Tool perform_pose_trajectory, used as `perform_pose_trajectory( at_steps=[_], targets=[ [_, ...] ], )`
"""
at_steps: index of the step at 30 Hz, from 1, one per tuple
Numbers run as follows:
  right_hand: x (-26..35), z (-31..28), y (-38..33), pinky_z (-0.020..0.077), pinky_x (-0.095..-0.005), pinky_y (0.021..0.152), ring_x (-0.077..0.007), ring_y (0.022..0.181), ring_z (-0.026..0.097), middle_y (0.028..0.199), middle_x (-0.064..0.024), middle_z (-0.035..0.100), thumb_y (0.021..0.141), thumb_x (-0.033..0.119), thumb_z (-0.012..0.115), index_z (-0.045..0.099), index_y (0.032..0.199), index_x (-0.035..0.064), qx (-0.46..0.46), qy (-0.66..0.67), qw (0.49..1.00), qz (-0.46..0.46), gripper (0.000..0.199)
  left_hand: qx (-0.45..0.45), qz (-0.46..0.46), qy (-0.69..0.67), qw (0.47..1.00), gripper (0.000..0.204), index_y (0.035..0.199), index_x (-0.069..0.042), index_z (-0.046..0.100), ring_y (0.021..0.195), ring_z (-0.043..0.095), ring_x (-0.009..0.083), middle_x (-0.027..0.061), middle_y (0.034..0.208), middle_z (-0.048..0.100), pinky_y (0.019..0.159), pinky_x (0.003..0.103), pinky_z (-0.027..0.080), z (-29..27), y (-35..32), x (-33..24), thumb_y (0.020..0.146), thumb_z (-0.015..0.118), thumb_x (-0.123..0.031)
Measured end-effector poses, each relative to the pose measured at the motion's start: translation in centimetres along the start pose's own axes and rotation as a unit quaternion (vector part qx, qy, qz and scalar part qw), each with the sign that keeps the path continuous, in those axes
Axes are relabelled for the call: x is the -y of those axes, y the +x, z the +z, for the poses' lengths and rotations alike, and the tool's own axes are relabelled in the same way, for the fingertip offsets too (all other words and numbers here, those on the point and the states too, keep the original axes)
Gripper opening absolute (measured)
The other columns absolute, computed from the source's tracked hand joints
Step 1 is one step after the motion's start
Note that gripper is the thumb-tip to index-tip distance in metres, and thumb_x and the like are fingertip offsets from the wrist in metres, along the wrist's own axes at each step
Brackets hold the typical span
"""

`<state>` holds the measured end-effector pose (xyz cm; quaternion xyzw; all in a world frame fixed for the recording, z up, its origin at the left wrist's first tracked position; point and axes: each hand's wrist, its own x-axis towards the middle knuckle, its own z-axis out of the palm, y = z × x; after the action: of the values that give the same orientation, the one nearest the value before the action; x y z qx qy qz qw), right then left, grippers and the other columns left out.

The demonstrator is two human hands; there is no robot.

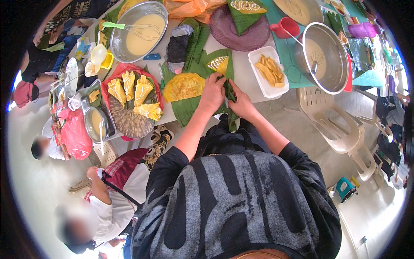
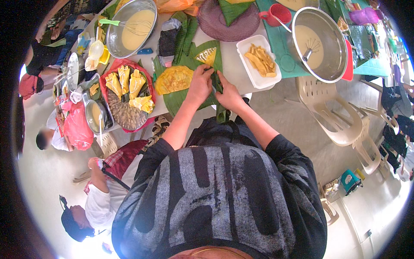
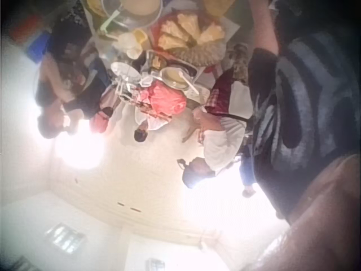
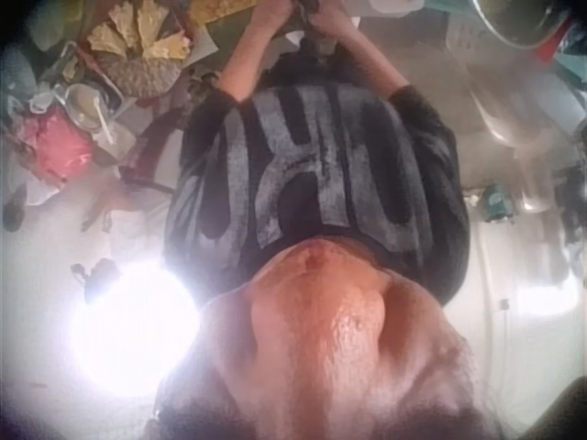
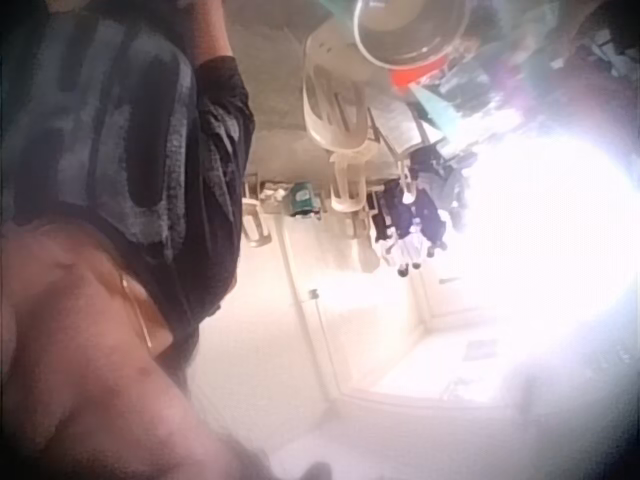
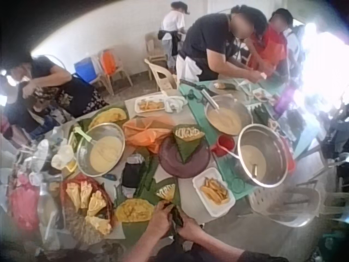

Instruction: The person assembles a snack by placing a yellow crepe on a banana leaf, adding a filling of fried strips, and piping a white cream design on top. They then fold the crepe into a triangular shape and place it on a tray with other finished items.

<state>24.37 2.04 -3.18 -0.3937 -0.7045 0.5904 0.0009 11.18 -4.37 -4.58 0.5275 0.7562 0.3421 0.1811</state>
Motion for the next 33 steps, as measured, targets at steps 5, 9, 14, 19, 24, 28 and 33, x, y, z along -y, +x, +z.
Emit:
perform_pose_trajectory(
  at_steps=[5, 9, 14, 19, 24, 28, 33],
  targets=[
    [-0.8, 0.9, 0.0, 0.0401, -0.0412, 0.094, -0.0420, 0.111, 0.050, 0.116, -0.0320, 0.051, 0.071, 0.006, 0.055, 0.023, 0.140, 0.0013, -0.017, 0.005, 1.000, -0.002, 0.076, -0.007, -0.015, -0.048, 0.999, 0.027, 0.098, 0.004, 0.063, 0.096, 0.053, 0.0350, 0.0193, 0.107, 0.053, 0.084, 0.040, 0.045, -0.2, 0.3, -0.3, 0.073, 0.057, 0.000],
    [-1.1, 1.1, 0.3, 0.0414, -0.0399, 0.092, -0.0405, 0.108, 0.052, 0.113, -0.0297, 0.053, 0.072, 0.008, 0.056, 0.024, 0.140, 0.0018, -0.019, -0.006, 1.000, -0.009, 0.075, 0.011, -0.015, -0.020, 1.000, 0.028, 0.100, 0.002, 0.063, 0.098, 0.054, 0.0336, 0.0189, 0.109, 0.052, 0.082, 0.037, 0.048, -0.4, 0.3, -0.2, 0.074, 0.055, 0.005],
    [0.3, 0.5, 0.3, 0.0485, -0.0366, 0.077, -0.0297, 0.082, 0.061, 0.096, -0.0211, 0.059, 0.079, 0.013, 0.052, 0.026, 0.140, 0.0023, 0.015, 0.007, 0.998, 0.053, 0.067, 0.023, -0.020, -0.019, 0.999, 0.030, 0.100, 0.002, 0.063, 0.096, 0.056, 0.0327, 0.0182, 0.109, 0.052, 0.079, 0.036, 0.049, -0.2, 0.2, 0.6, 0.073, 0.052, 0.009],
    [-0.6, 1.2, 0.9, 0.0510, -0.0309, 0.062, -0.0186, 0.062, 0.061, 0.084, -0.0135, 0.061, 0.087, 0.012, 0.042, 0.027, 0.141, 0.0055, -0.001, 0.165, 0.982, 0.092, 0.056, -0.009, -0.037, -0.058, 0.998, 0.023, 0.098, 0.002, 0.064, 0.088, 0.058, 0.0318, 0.0182, 0.105, 0.054, 0.073, 0.035, 0.049, -0.4, 0.1, 0.0, 0.076, 0.054, 0.004],
    [-1.5, 1.5, 1.2, 0.0515, -0.0312, 0.063, -0.0202, 0.064, 0.062, 0.079, -0.0141, 0.062, 0.087, 0.012, 0.041, 0.032, 0.139, 0.0079, -0.005, 0.209, 0.972, 0.103, 0.053, -0.029, -0.155, -0.015, 0.987, 0.019, 0.094, 0.001, 0.063, 0.082, 0.059, 0.0308, 0.0175, 0.091, 0.059, 0.068, 0.036, 0.048, -0.3, -2.0, -0.9, 0.079, 0.061, -0.011],
    [-1.7, 1.4, 1.5, 0.0514, -0.0375, 0.069, -0.0290, 0.067, 0.063, 0.081, -0.0203, 0.062, 0.086, 0.012, 0.043, 0.043, 0.133, 0.0076, -0.026, 0.090, 0.990, 0.101, 0.047, -0.037, -0.179, 0.046, 0.982, 0.022, 0.092, 0.000, 0.062, 0.084, 0.057, 0.0342, 0.0180, 0.088, 0.058, 0.071, 0.041, 0.047, 0.2, -2.4, -2.0, 0.077, 0.065, -0.016],
    [0.0, 0.4, 1.7, 0.0471, -0.0439, 0.075, -0.0347, 0.080, 0.060, 0.086, -0.0203, 0.058, 0.083, 0.016, 0.055, 0.057, 0.118, 0.0074, -0.123, -0.153, 0.981, -0.002, 0.036, -0.013, -0.194, 0.087, 0.977, 0.019, 0.087, -0.001, 0.060, 0.085, 0.056, 0.0355, 0.0178, 0.088, 0.057, 0.073, 0.043, 0.046, 0.2, -2.0, -2.4, 0.076, 0.065, -0.016]
  ],
)
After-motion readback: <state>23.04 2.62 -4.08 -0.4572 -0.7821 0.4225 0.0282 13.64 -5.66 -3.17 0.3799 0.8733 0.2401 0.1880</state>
